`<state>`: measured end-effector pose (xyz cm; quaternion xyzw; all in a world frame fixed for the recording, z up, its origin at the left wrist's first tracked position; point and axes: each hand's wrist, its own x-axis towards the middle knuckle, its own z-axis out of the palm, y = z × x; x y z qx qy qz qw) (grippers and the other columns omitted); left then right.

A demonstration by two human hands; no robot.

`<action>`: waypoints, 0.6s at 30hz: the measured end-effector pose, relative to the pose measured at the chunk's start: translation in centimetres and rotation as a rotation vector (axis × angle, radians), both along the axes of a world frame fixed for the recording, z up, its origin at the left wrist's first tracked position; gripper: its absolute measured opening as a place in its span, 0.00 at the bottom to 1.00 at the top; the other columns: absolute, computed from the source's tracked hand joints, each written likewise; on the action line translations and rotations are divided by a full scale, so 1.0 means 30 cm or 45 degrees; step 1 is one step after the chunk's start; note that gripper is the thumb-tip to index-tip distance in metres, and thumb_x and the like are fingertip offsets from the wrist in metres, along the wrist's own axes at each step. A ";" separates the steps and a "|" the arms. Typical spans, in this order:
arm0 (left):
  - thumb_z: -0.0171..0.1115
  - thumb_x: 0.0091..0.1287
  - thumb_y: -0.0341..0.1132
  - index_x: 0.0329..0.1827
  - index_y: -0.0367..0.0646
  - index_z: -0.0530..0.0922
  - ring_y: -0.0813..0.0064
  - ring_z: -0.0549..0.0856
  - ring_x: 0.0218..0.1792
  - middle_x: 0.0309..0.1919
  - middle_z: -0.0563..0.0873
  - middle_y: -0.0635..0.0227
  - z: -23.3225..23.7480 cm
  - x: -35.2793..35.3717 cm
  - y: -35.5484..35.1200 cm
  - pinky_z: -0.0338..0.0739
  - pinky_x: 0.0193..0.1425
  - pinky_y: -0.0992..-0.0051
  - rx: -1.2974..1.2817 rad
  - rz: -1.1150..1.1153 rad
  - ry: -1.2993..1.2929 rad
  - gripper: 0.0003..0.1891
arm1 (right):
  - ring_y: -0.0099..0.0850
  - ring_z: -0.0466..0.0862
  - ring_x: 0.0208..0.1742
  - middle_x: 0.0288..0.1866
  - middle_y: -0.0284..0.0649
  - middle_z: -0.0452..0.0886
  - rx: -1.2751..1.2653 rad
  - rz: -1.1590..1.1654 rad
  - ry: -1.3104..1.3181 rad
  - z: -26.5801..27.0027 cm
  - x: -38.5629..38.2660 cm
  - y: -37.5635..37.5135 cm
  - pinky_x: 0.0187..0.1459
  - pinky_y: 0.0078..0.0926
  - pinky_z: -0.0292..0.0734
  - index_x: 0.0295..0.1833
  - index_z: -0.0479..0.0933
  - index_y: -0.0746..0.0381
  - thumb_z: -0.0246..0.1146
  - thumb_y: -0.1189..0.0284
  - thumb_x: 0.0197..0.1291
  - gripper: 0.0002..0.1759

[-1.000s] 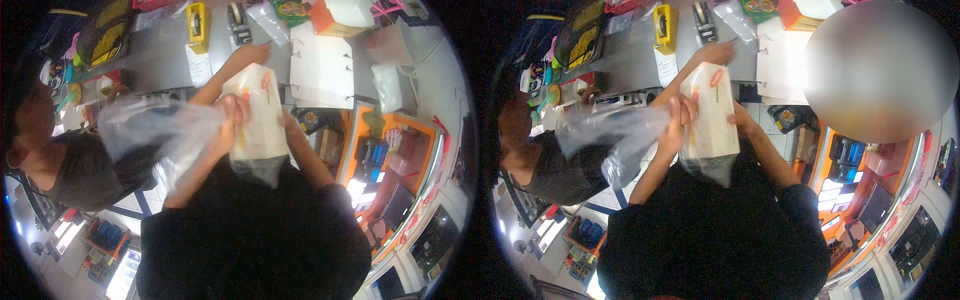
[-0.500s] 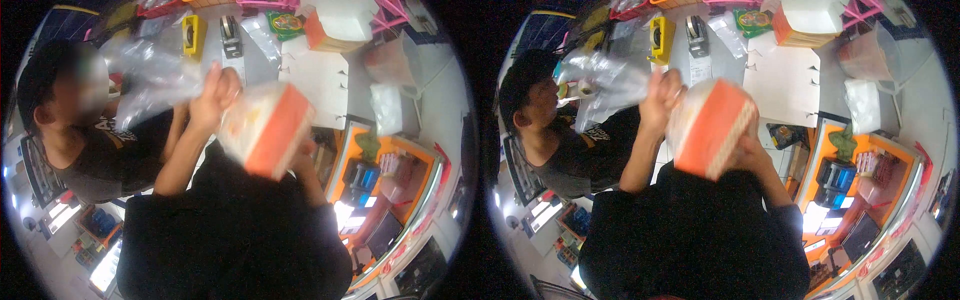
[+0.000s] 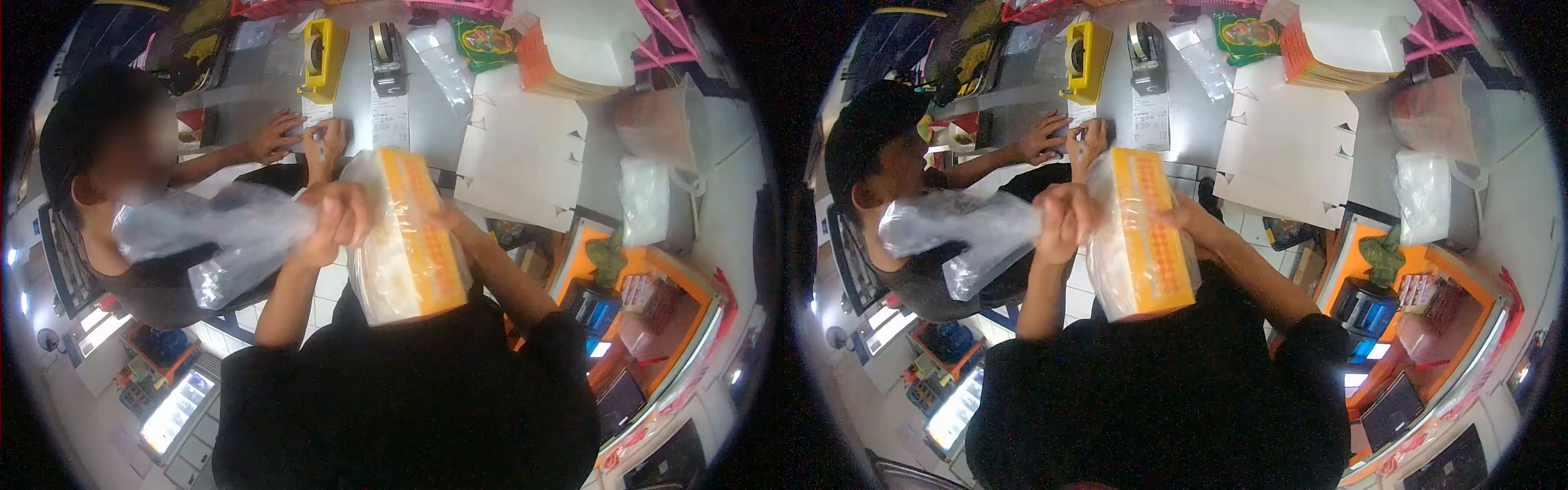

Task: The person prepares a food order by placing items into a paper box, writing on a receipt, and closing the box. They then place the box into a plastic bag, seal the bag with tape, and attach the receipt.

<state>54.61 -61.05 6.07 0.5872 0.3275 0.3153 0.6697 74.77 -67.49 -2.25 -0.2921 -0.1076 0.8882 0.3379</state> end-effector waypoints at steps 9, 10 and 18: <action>0.48 0.77 0.48 0.26 0.45 0.69 0.83 0.64 0.22 0.21 0.68 0.75 -0.259 0.125 0.026 0.62 0.28 0.78 -0.389 0.796 0.150 0.21 | 0.61 0.54 0.74 0.71 0.54 0.53 1.627 -0.626 -1.311 -0.121 -0.026 -0.054 0.72 0.53 0.54 0.70 0.55 0.46 0.82 0.66 0.35 0.56; 0.48 0.77 0.49 0.27 0.45 0.69 0.83 0.65 0.23 0.22 0.68 0.74 -0.305 0.101 0.019 0.63 0.29 0.78 -0.597 0.824 0.157 0.21 | 0.62 0.53 0.74 0.71 0.54 0.52 1.780 -0.712 -1.319 -0.190 -0.050 -0.090 0.72 0.53 0.54 0.69 0.56 0.44 0.82 0.65 0.37 0.54; 0.49 0.73 0.60 0.35 0.43 0.75 0.80 0.79 0.35 0.30 0.76 0.72 -0.299 -0.106 -0.117 0.74 0.42 0.81 -0.708 0.852 0.204 0.26 | 0.45 0.75 0.64 0.56 0.49 0.78 1.305 -0.350 -0.869 -0.162 0.126 -0.048 0.63 0.45 0.69 0.59 0.71 0.59 0.71 0.63 0.56 0.27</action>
